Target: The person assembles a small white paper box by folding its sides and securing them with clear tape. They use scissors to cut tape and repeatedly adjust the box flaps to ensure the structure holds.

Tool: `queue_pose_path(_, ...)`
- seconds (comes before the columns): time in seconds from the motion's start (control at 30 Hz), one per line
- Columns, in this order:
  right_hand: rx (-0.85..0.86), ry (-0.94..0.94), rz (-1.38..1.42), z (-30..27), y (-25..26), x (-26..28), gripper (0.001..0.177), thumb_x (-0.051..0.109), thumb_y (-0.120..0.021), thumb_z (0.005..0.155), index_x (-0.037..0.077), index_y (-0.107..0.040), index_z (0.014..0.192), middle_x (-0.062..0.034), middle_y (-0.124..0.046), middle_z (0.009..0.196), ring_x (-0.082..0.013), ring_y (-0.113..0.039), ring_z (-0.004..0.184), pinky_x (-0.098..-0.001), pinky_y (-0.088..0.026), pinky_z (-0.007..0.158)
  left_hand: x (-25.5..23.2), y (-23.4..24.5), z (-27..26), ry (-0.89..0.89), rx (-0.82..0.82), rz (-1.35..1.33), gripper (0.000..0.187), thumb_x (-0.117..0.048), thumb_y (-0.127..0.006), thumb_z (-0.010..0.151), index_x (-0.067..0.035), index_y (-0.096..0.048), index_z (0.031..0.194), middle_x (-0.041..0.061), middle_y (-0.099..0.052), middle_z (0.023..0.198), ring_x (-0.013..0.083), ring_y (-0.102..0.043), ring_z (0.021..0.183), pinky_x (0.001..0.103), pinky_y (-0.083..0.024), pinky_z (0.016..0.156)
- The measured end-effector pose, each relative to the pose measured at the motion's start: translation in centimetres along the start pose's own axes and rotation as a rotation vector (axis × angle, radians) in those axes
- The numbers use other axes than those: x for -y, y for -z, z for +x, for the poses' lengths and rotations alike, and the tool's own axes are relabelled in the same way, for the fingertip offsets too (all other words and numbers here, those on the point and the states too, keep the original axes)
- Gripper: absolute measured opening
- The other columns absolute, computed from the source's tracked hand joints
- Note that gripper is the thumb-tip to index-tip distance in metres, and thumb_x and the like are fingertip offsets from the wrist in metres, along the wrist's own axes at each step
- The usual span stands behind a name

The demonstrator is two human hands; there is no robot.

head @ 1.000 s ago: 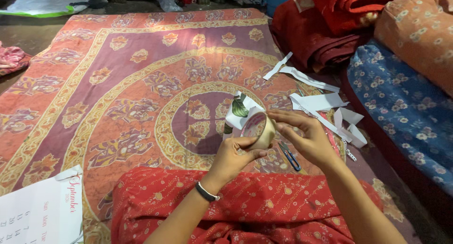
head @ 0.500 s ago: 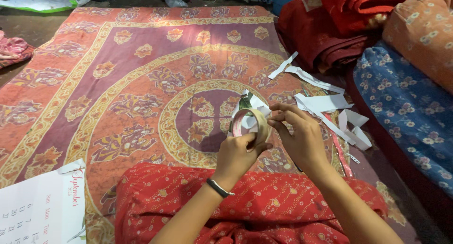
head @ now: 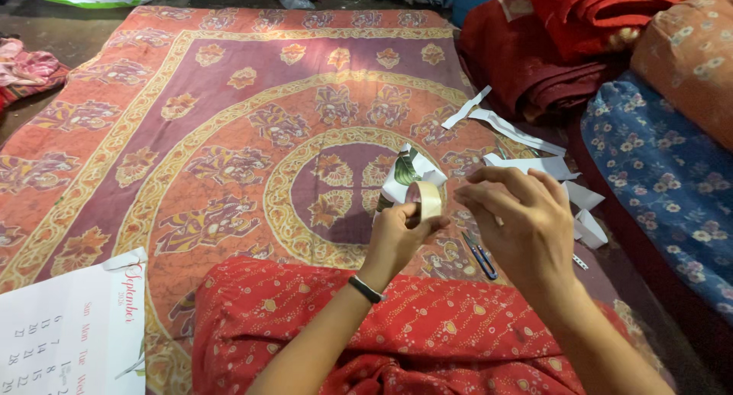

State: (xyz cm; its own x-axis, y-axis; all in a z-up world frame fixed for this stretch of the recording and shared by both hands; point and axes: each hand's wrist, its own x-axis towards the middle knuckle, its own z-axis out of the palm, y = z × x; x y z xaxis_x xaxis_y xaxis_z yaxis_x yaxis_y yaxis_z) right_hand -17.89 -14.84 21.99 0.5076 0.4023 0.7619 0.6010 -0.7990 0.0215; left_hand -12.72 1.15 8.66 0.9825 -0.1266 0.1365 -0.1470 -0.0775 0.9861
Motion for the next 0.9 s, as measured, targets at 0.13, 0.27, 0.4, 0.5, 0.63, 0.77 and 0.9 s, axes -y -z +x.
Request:
queue_pose_path(0.13, 0.097, -0.006, 0.020, 1.5, 1.6, -2.2, 0.013, 0.022, -0.080, 0.088, 0.015, -0.082, 0.098, 0.0005, -0.074, 0.092, -0.0218, -0.069, 0.087, -0.0388, -0.052, 0.084, 0.2, 0.6, -0.9, -0.112, 0.062, -0.093, 0.059, -0.048, -0.080, 0.083, 0.002, -0.075, 0.115, 0.011, -0.081, 0.099, 0.0132, -0.078, 0.089, 0.026, -0.063, 0.077)
queue_pose_path(0.27, 0.216, 0.034, 0.081, 2.7, 3.3, -3.6, 0.015, 0.020, -0.077, 0.085, 0.015, -0.082, 0.099, 0.0006, -0.075, 0.094, -0.0224, -0.068, 0.085, -0.0363, -0.051, 0.082, -1.1, 0.7, -0.9, -0.236, -0.073, -0.049, 0.075, -0.055, -0.079, 0.079, -0.002, -0.067, 0.130, 0.014, -0.073, 0.123, 0.0207, -0.071, 0.113, 0.035, -0.059, 0.093)
queue_pose_path(0.4, 0.274, 0.138, 0.011, 3.0, 4.1, -4.2, 0.015, 0.022, -0.075, 0.082, 0.016, -0.082, 0.094, 0.0021, -0.076, 0.091, -0.0203, -0.070, 0.081, -0.0394, -0.050, 0.087, -3.0, 0.3, 0.4, -0.389, -0.082, 0.069, 0.073, -0.051, -0.080, 0.079, -0.005, -0.066, 0.133, 0.015, -0.074, 0.127, 0.0239, -0.069, 0.122, 0.039, -0.055, 0.102)
queue_pose_path(0.5, 0.316, 0.106, -0.027, 2.8, 4.2, -4.8, 0.019, 0.022, -0.075, 0.082, 0.016, -0.083, 0.098, 0.0012, -0.076, 0.089, -0.0203, -0.069, 0.078, -0.0391, -0.050, 0.086, -3.9, -0.9, 2.4, -0.637, 0.144, 0.008, 0.054, -0.034, -0.082, 0.091, 0.000, -0.069, 0.132, 0.018, -0.071, 0.137, 0.0264, -0.063, 0.132, 0.039, -0.047, 0.113)
queue_pose_path(0.63, 0.284, 0.107, 0.002, 2.6, 4.0, -5.5, 0.018, 0.019, -0.075, 0.083, 0.014, -0.083, 0.098, 0.0001, -0.076, 0.089, -0.0219, -0.070, 0.078, -0.0374, -0.052, 0.080, -4.1, -2.9, 4.6, -0.314, 0.342, -0.446, 0.045, -0.023, -0.077, 0.095, 0.003, -0.066, 0.131, 0.013, -0.073, 0.122, 0.0189, -0.069, 0.114, 0.032, -0.057, 0.100)
queue_pose_path(0.77, 0.252, 0.005, 0.065, 1.9, 3.8, -5.7, 0.019, 0.019, -0.075, 0.086, 0.012, -0.082, 0.102, -0.0032, -0.076, 0.095, -0.0229, -0.072, 0.079, -0.0345, -0.055, 0.070, -3.1, -3.5, 5.0, -0.257, 0.363, -0.510, 0.033, -0.016, -0.070, 0.100, 0.005, -0.067, 0.125, 0.011, -0.076, 0.116, 0.0165, -0.074, 0.105, 0.031, -0.060, 0.095)
queue_pose_path(0.9, 0.236, -0.038, 0.009, 1.3, 3.4, -5.1, 0.019, 0.024, -0.077, 0.089, 0.015, -0.083, 0.105, -0.0039, -0.077, 0.090, -0.0242, -0.071, 0.072, -0.0352, -0.055, 0.063, -2.6, -3.8, 5.0, -0.157, 0.374, -0.603, 0.028, -0.017, -0.063, 0.102, 0.002, -0.068, 0.122, 0.008, -0.077, 0.111, 0.0163, -0.077, 0.096, 0.032, -0.063, 0.090)
